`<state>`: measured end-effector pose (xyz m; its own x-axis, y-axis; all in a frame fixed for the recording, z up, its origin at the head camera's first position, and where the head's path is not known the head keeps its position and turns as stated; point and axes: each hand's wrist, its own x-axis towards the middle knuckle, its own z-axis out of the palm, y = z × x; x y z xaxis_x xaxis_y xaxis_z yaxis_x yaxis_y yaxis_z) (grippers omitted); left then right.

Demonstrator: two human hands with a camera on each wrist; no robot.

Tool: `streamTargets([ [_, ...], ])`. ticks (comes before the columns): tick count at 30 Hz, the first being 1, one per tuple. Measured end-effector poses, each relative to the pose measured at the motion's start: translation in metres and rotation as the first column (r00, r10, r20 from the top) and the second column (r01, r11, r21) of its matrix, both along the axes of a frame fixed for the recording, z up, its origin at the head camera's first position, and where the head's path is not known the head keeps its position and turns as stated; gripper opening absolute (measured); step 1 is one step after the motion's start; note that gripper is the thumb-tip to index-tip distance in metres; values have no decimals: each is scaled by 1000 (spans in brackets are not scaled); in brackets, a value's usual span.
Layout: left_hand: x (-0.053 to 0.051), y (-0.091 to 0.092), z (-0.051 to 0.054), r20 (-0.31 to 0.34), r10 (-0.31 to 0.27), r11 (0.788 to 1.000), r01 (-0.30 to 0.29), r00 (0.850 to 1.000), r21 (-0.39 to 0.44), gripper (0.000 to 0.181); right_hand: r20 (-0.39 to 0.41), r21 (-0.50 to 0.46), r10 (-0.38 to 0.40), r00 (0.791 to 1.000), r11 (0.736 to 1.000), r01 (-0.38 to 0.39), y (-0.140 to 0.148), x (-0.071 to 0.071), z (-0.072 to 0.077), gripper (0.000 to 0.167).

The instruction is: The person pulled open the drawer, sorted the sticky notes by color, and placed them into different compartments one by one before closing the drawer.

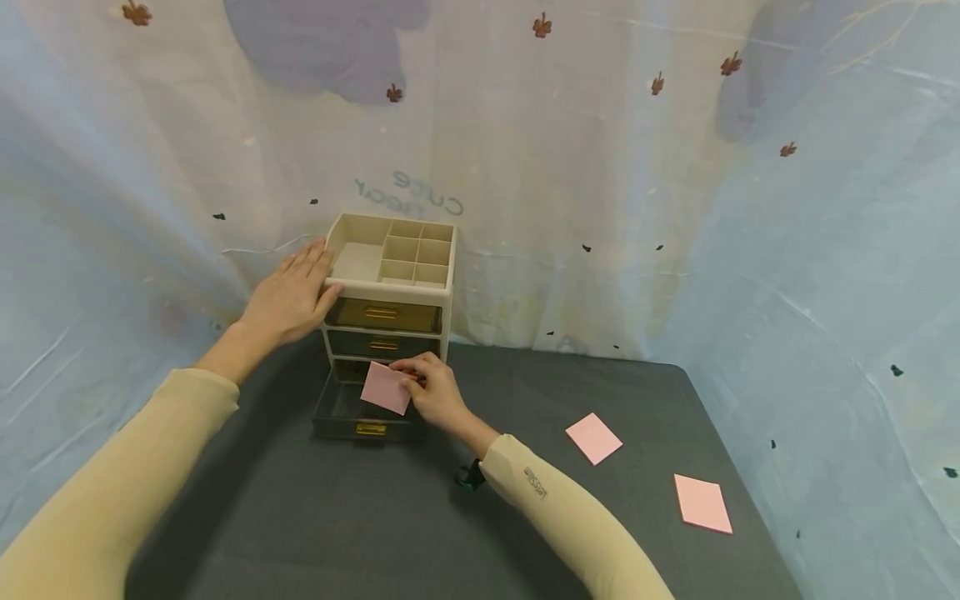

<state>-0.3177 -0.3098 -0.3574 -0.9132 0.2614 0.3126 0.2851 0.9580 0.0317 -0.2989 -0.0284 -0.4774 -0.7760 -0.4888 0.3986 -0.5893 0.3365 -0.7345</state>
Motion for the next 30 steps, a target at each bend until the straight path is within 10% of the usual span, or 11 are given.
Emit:
streamTargets([
  [30, 0, 0, 0, -2, -4, 1000, 4, 1000, 6, 75, 59, 176, 111, 992, 977, -120, -50, 0, -15, 25],
])
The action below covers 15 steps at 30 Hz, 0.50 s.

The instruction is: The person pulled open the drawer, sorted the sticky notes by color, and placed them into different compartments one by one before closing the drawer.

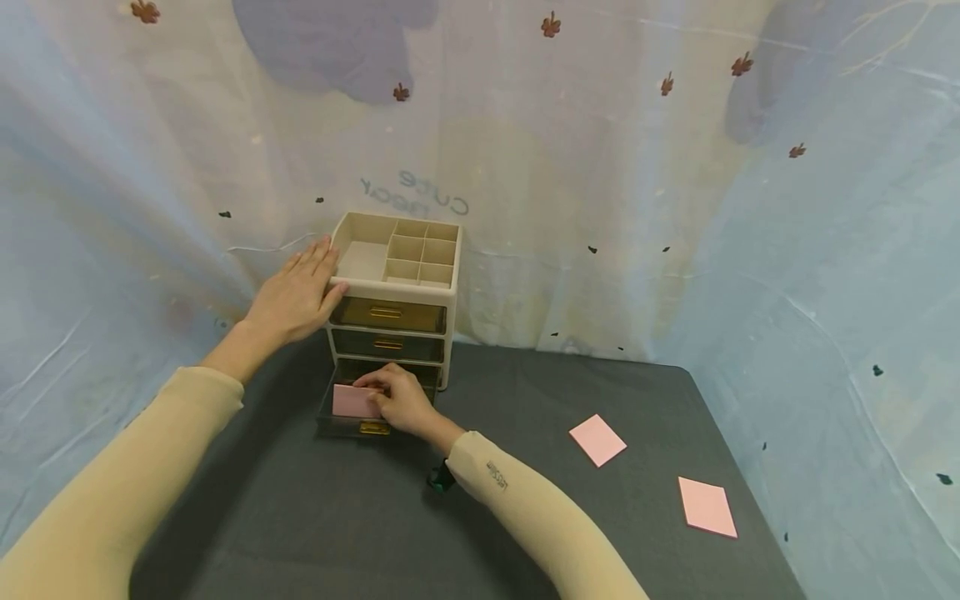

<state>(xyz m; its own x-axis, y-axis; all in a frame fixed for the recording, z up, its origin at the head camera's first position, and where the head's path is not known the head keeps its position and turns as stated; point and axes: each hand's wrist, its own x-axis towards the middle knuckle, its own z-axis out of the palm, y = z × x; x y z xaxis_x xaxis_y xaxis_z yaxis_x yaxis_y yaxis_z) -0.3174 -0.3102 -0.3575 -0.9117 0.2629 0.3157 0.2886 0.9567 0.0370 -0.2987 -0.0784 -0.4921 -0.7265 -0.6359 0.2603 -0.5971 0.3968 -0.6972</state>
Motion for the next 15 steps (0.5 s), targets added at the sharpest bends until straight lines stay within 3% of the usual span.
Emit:
streamTargets([
  [15, -1, -1, -1, -3, -7, 1000, 7, 1000, -5, 75, 89, 88, 60, 994, 994, -68, -9, -3, 2, 25],
])
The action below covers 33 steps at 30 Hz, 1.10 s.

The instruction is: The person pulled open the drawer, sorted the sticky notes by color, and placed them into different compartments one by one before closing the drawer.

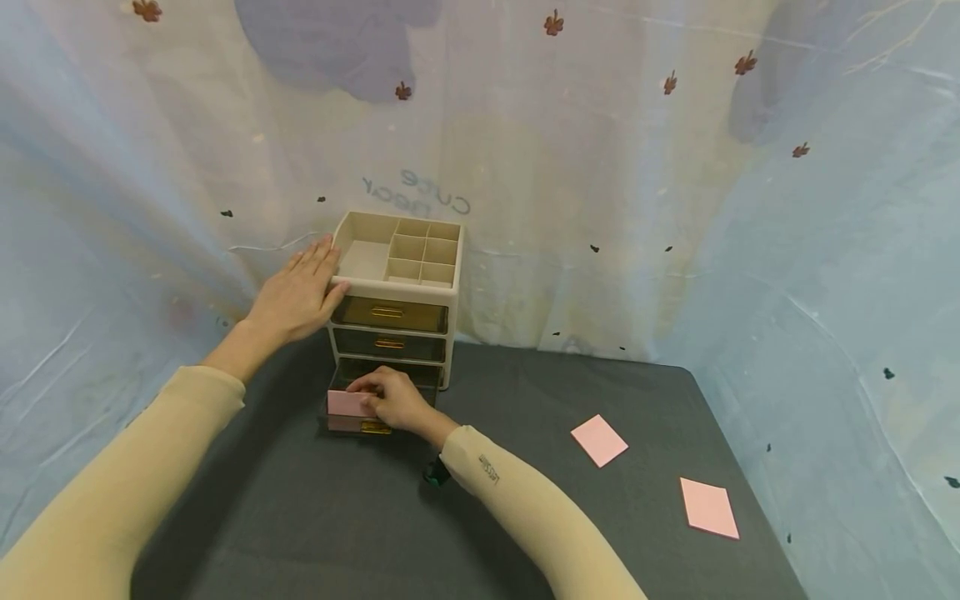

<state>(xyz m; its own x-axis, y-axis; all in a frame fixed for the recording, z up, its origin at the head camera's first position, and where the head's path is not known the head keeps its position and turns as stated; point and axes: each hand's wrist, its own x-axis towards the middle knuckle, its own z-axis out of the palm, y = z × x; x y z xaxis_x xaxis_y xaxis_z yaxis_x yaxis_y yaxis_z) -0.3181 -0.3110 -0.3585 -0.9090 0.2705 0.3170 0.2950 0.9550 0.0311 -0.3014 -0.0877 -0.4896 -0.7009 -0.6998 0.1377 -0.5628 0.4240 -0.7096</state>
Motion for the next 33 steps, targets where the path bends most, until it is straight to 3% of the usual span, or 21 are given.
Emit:
streamTargets([
  [9, 0, -1, -1, -3, 4, 1000, -4, 1000, -3, 75, 32, 25, -51, 998, 998, 50, -3, -8, -4, 24],
  [22, 0, 1, -1, 1, 10, 1000, -10, 1000, -3, 76, -13, 59, -92, 996, 994, 92, -1, -16, -8, 24],
  [33, -1, -1, -2, 5, 7, 1000, -7, 1000, -1, 75, 33, 117, -111, 993, 987, 107, -1, -18, -7, 30],
])
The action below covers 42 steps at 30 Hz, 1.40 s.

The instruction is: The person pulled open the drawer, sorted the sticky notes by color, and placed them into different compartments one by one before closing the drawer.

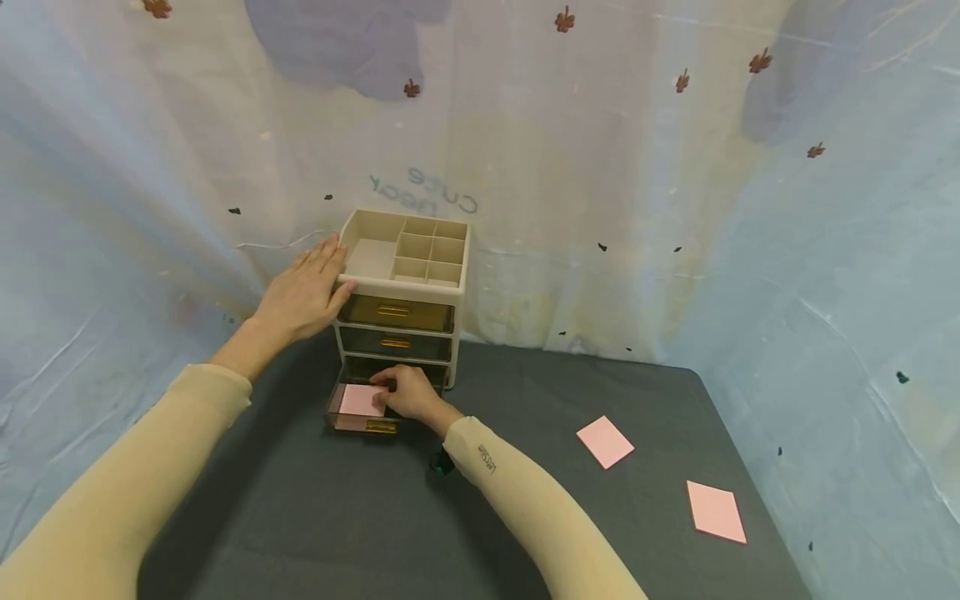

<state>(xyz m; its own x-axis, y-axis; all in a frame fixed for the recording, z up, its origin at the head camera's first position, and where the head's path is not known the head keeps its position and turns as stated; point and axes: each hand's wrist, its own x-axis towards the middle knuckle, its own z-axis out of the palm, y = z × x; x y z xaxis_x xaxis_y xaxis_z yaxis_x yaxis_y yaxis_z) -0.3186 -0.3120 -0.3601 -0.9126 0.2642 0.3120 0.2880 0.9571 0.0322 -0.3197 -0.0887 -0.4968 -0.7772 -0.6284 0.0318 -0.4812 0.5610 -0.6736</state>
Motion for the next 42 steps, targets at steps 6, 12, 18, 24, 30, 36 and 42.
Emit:
streamTargets([
  [6, 0, 1, 1, 4, -3, 1000, 3, 1000, 6, 75, 40, 37, -25, 999, 999, 24, 0, 1, 0, 32],
  [12, 1, 1, 1, 3, 0, 1000, 0, 1000, 2, 75, 89, 43, -34, 995, 999, 30, 0, 3, 1, 34],
  [18, 0, 3, 3, 5, -1, 1000, 1, 1000, -4, 75, 72, 51, -31, 997, 998, 27, 1, 2, 1, 34],
  [24, 0, 3, 3, 2, -5, 1000, 5, 1000, 1, 76, 56, 65, -24, 998, 998, 20, 2, 4, 5, 36],
  [30, -2, 0, 0, -3, -3, 1000, 3, 1000, 2, 76, 27, 30, -16, 1000, 999, 16, 6, 8, 6, 41],
  [36, -2, -1, 0, -3, -6, 1000, 6, 1000, 13, 76, 12, -58, -4, 1000, 998, 4, 13, 15, 10, 41],
  [42, -2, -1, 1, 4, -13, 1000, 13, 1000, 14, 76, 19, -158, -23, 1000, 987, 25, 22, 25, 16, 40],
])
